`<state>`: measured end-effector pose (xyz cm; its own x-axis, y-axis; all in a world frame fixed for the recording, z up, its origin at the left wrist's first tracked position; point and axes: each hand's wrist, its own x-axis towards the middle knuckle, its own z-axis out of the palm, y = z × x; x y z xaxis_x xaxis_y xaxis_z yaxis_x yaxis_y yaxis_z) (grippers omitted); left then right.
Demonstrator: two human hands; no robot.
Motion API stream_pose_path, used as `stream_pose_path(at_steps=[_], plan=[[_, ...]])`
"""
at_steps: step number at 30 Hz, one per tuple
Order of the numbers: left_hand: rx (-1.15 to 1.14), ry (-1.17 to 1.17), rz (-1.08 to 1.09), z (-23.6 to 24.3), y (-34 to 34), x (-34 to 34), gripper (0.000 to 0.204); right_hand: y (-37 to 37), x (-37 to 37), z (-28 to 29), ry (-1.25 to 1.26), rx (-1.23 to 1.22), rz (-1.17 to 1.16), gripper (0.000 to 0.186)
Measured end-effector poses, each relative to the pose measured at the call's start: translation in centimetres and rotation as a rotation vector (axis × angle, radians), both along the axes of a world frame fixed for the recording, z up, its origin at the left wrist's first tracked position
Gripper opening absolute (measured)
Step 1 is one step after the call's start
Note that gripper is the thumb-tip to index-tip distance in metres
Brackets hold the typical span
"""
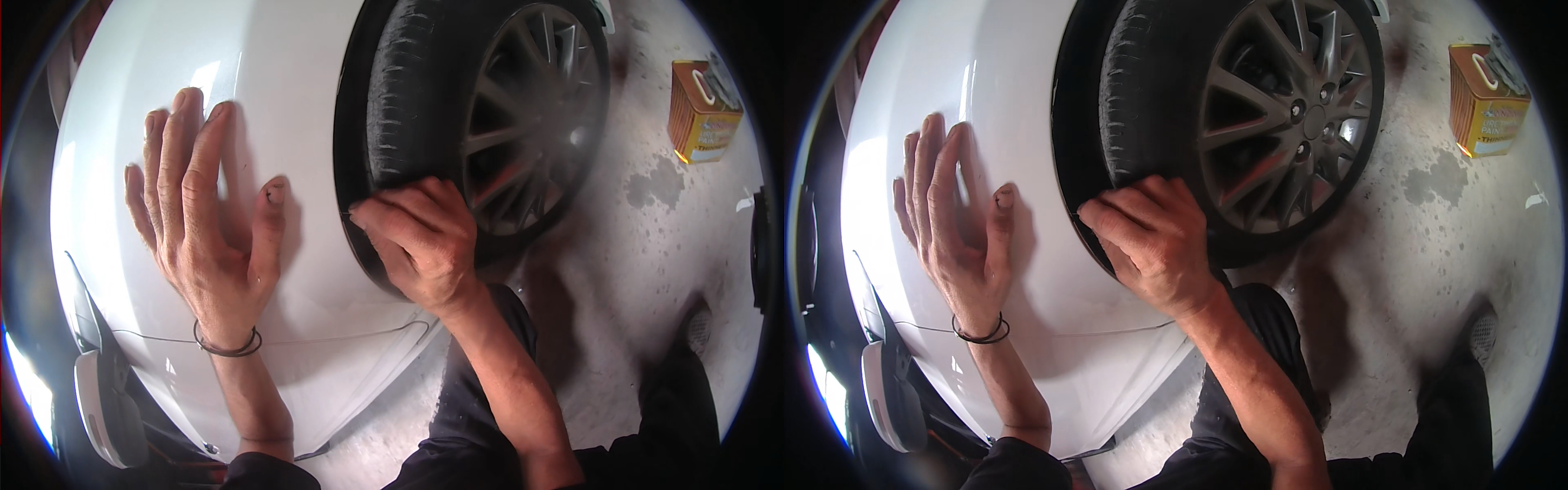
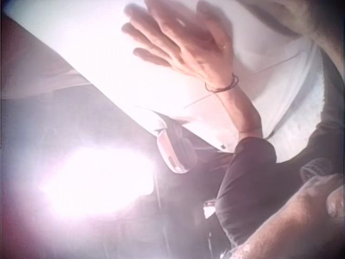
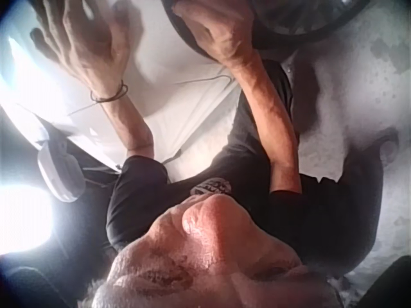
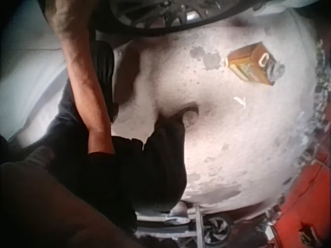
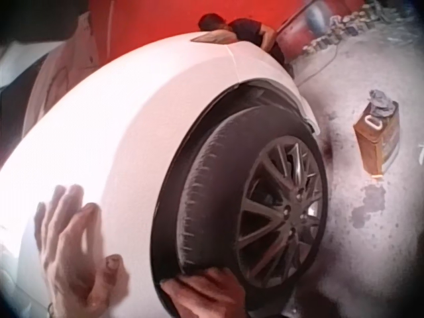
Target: Trimming excess material from a car's fender arch using a utility knife.
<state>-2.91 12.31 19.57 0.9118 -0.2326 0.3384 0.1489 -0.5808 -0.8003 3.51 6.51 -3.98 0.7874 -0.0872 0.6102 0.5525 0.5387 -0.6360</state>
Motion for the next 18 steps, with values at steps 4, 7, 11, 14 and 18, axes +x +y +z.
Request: stream_pose_path(at_steps=[4,7,11,14,18], plan=[[0.007,0.015,-0.015,0.7,0.1,0.2,0.058,-0.9,1.3,0.7,0.055,0.027,0.087,0.020],[-0.065,0.005,-0.076,1.1,-0.1,-0.5,0.048,-1.7,0.9,0.9,0.107,0.034,0.197,0.020],[-0.795,-0.508,-0.222,-8.6,-5.3,-4.7,0.045,-3.0,1.3,-1.2,0.273,-0.108,0.392,0.009],[-1.108,-0.736,-0.122,-19.6,-11.2,-6.0,0.045,-4.0,1.9,-1.1,0.354,-0.214,0.622,0.012],[-1.330,-1.115,0.067,-25.6,-14.4,-4.0,0.045,-4.7,1.1,1.1,0.438,-0.194,0.892,0.019]])
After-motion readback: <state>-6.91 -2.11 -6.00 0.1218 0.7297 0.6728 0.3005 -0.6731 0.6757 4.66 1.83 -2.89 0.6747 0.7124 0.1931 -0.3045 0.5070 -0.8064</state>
